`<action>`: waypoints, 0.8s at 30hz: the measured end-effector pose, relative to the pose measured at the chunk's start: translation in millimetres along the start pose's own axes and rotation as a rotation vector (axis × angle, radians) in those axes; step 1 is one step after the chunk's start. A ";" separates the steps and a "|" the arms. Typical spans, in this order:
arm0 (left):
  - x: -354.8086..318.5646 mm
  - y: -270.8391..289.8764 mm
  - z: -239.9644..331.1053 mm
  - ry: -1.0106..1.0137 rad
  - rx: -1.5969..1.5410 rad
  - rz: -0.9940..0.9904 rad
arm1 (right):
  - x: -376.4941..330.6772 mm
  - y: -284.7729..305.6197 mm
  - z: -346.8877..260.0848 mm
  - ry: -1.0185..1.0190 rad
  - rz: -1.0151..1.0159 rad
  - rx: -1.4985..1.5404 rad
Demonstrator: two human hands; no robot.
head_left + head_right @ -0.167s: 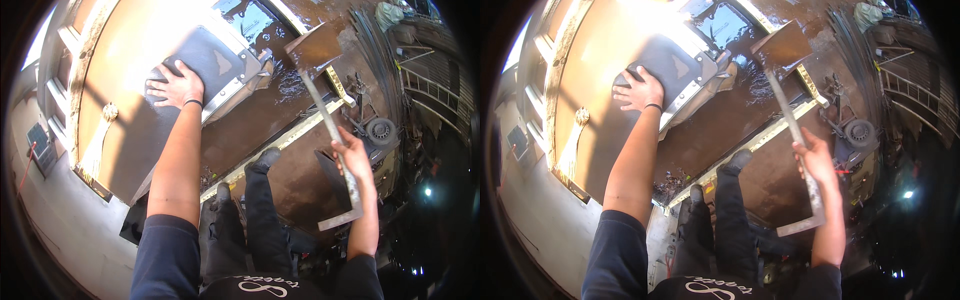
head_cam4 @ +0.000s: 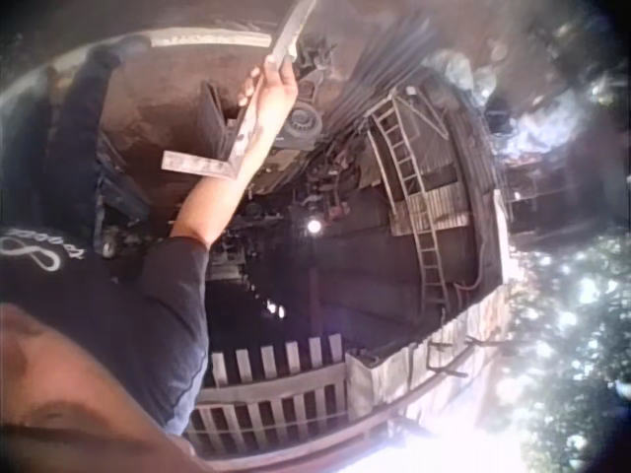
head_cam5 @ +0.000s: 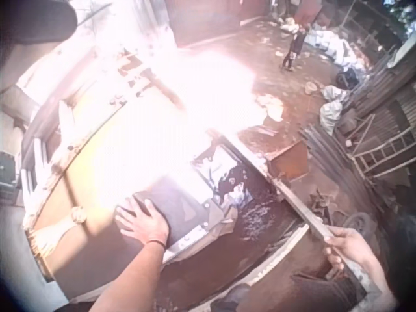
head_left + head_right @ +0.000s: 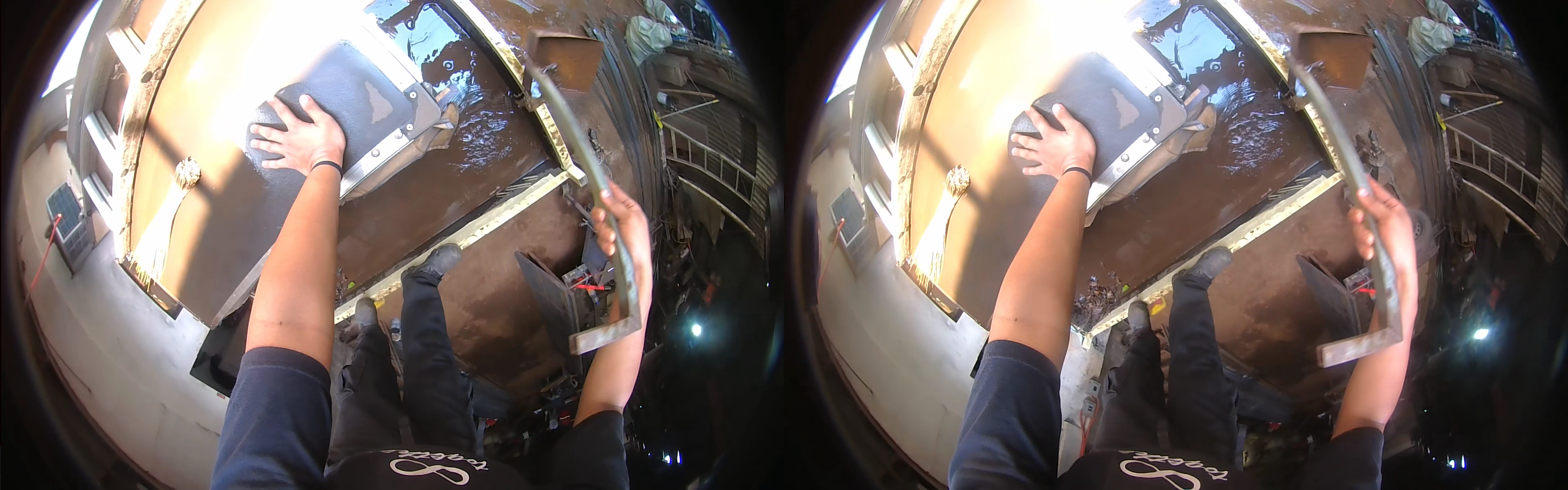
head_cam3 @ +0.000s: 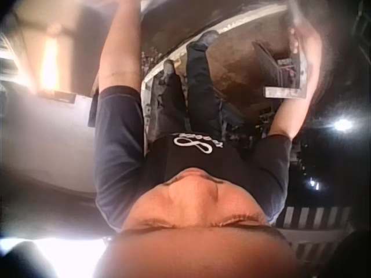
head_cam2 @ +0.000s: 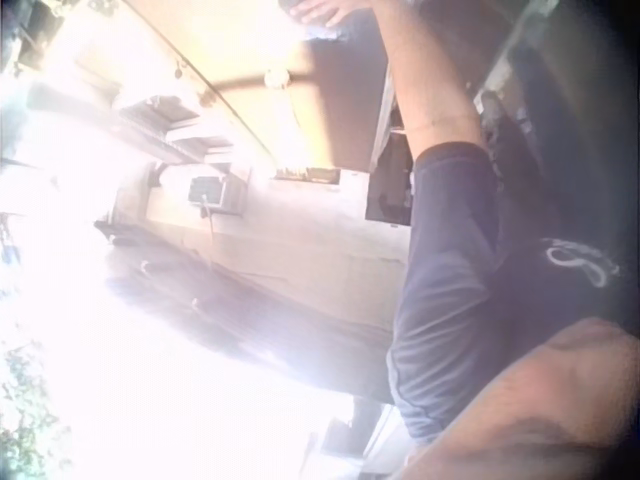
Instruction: The person cleans a large flat surface using a broom and a scraper. They sweep debris and scrape off residue from the surface, moving across different sections.
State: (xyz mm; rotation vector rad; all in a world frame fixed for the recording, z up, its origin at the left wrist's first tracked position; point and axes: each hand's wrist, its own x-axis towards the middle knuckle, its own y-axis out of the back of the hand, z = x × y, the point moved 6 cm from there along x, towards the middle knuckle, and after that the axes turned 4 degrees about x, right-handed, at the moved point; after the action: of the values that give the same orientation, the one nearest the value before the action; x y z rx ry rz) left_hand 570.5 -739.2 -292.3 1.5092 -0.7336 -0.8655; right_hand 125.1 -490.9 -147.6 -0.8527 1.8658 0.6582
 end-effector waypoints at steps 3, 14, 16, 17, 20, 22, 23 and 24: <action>4.7 -0.1 -8.9 0.011 0.018 0.025 | 36.7 2.0 -33.7 0.034 -0.155 0.494; 7.6 -6.2 -10.2 -0.017 0.047 0.046 | 23.0 3.5 -68.7 0.308 -0.946 1.277; 7.1 -7.4 -10.3 -0.018 0.053 0.046 | 2.3 0.3 -59.8 0.343 -0.925 1.260; 8.1 -7.2 -10.4 -0.021 0.045 0.054 | -7.5 -0.6 -54.0 0.359 -0.917 1.253; 8.4 -7.4 -7.1 -0.029 0.052 0.042 | -37.2 1.9 -21.0 0.398 -0.697 1.011; 7.8 -2.3 -8.9 -0.039 0.033 0.052 | -49.9 4.1 9.5 0.360 -0.495 0.710; 8.3 2.8 -9.5 -0.044 0.020 0.062 | -58.1 6.5 27.3 0.292 -0.364 0.587; 6.3 3.8 -13.9 -0.034 0.052 -0.004 | -67.6 5.9 45.3 0.229 -0.198 0.450</action>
State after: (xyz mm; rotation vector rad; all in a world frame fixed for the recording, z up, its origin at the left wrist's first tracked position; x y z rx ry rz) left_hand 585.8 -737.6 -288.8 1.5457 -0.7832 -0.8827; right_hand 165.5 -435.0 -104.0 -0.8203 1.9919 0.0094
